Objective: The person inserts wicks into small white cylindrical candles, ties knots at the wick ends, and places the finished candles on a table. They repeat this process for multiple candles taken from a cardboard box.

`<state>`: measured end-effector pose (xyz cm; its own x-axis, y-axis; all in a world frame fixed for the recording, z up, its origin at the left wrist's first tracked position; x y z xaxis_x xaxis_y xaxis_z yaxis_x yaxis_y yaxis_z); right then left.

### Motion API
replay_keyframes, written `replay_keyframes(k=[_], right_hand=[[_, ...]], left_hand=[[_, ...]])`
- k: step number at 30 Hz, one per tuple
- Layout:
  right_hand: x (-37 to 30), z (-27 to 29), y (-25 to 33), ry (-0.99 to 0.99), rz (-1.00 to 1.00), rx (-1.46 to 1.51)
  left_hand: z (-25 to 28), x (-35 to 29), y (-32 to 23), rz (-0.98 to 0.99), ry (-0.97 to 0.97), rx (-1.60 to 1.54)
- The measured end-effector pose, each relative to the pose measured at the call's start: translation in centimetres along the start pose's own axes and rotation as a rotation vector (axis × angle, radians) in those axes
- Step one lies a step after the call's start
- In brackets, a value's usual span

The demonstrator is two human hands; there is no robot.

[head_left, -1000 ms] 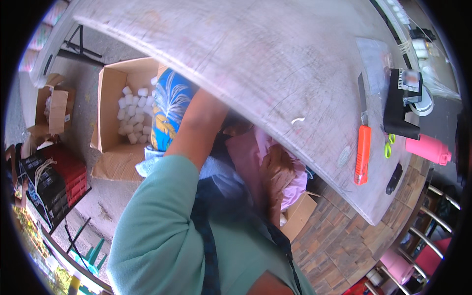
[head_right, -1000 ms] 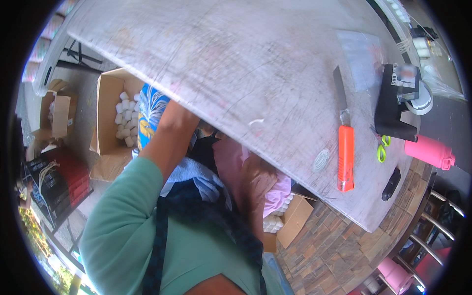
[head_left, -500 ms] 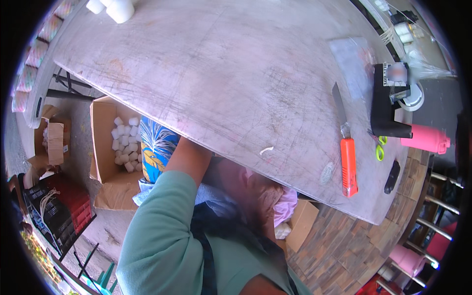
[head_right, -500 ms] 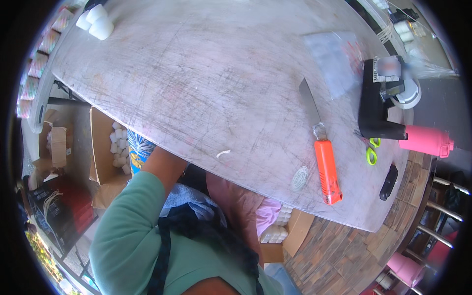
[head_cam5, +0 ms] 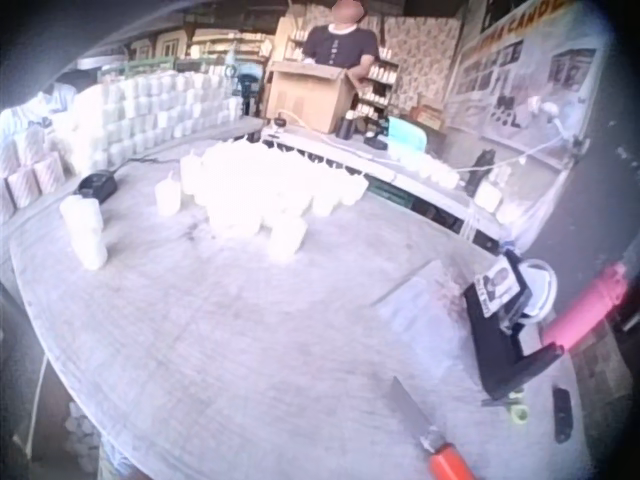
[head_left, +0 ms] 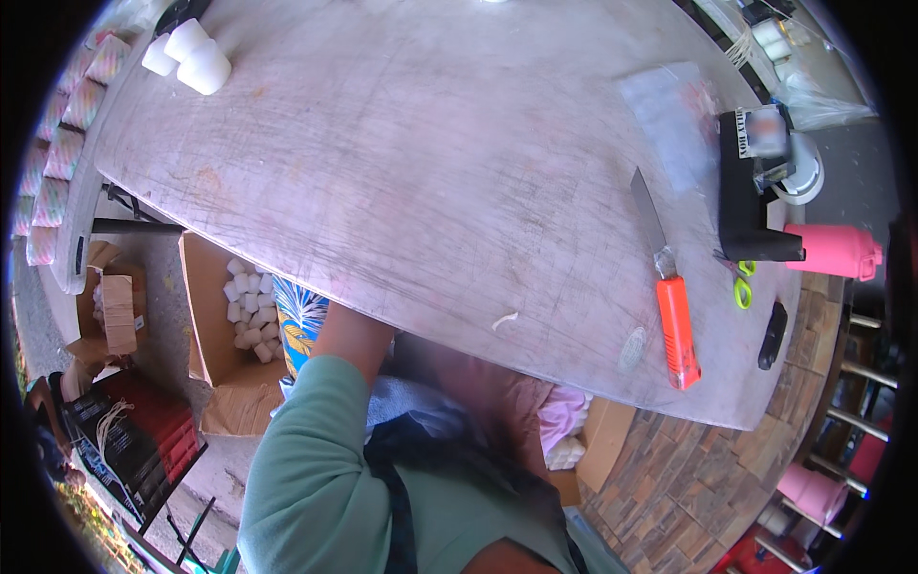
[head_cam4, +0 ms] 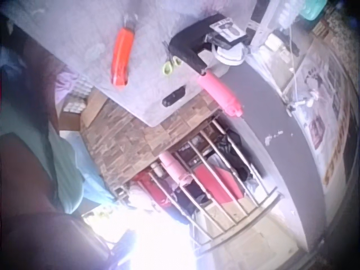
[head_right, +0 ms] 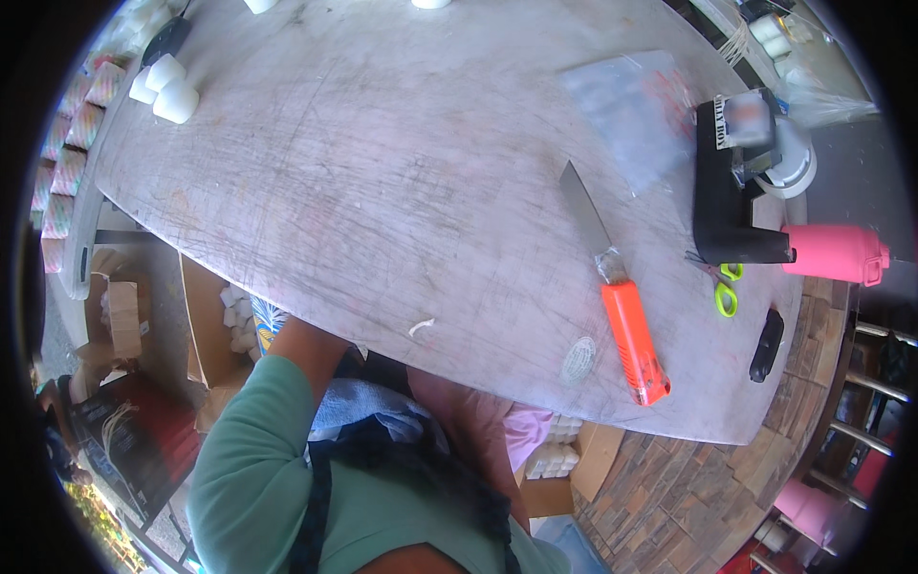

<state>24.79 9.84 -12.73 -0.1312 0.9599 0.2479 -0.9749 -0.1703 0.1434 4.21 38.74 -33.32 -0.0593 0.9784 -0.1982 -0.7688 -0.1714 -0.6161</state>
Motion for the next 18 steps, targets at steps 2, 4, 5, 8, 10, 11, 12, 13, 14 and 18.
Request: replay_keyframes(k=[2,4,5,8,10,11,12,13,14,18], right_hand=[[0.1,-0.1,0.1,0.007,0.006,-0.011],[0.2,-0.1,0.1,0.009,0.0,-0.01],[0.2,-0.1,0.2,0.011,-0.001,-0.005],[0.2,-0.4,0.4,0.026,0.027,-0.015],[-0.5,-0.4,0.6,0.019,0.041,-0.05],[-0.9,-0.4,0.8,0.022,0.059,-0.069],[-1.1,-0.4,0.9,0.022,0.075,-0.084],[-1.4,-0.6,1.0,0.024,0.099,-0.097],[-1.6,-0.5,1.0,0.024,0.111,-0.115],[-2.3,-0.8,1.1,0.035,0.165,-0.177]], left_hand=[[0.0,0.1,0.3,-0.001,-0.006,-0.005],[0.3,0.3,0.2,-0.003,-0.007,0.01],[0.5,0.3,0.2,-0.003,-0.008,0.014],[0.4,0.0,0.7,0.006,-0.015,0.003],[-0.3,-0.1,0.0,-0.012,-0.023,-0.035],[-0.5,-0.1,-0.3,-0.022,-0.03,-0.058],[-0.5,-0.3,-0.7,-0.027,-0.038,-0.073],[-0.5,-0.6,-0.7,-0.021,-0.051,-0.09],[-0.6,-0.6,-1.4,-0.03,-0.054,-0.107],[-1.2,-1.2,-4.0,-0.041,-0.064,-0.173]])
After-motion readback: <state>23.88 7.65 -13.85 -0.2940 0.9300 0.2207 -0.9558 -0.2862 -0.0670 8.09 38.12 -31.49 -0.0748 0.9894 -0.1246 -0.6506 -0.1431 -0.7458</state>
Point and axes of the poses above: each hand's wrist, its own x-axis towards the middle knuckle, its own z-axis out of the back of the hand, y = z × x, the point moved 5 cm from there along x, towards the middle knuckle, and after that the axes turned 2 degrees about -x, right-handed, at the moved point
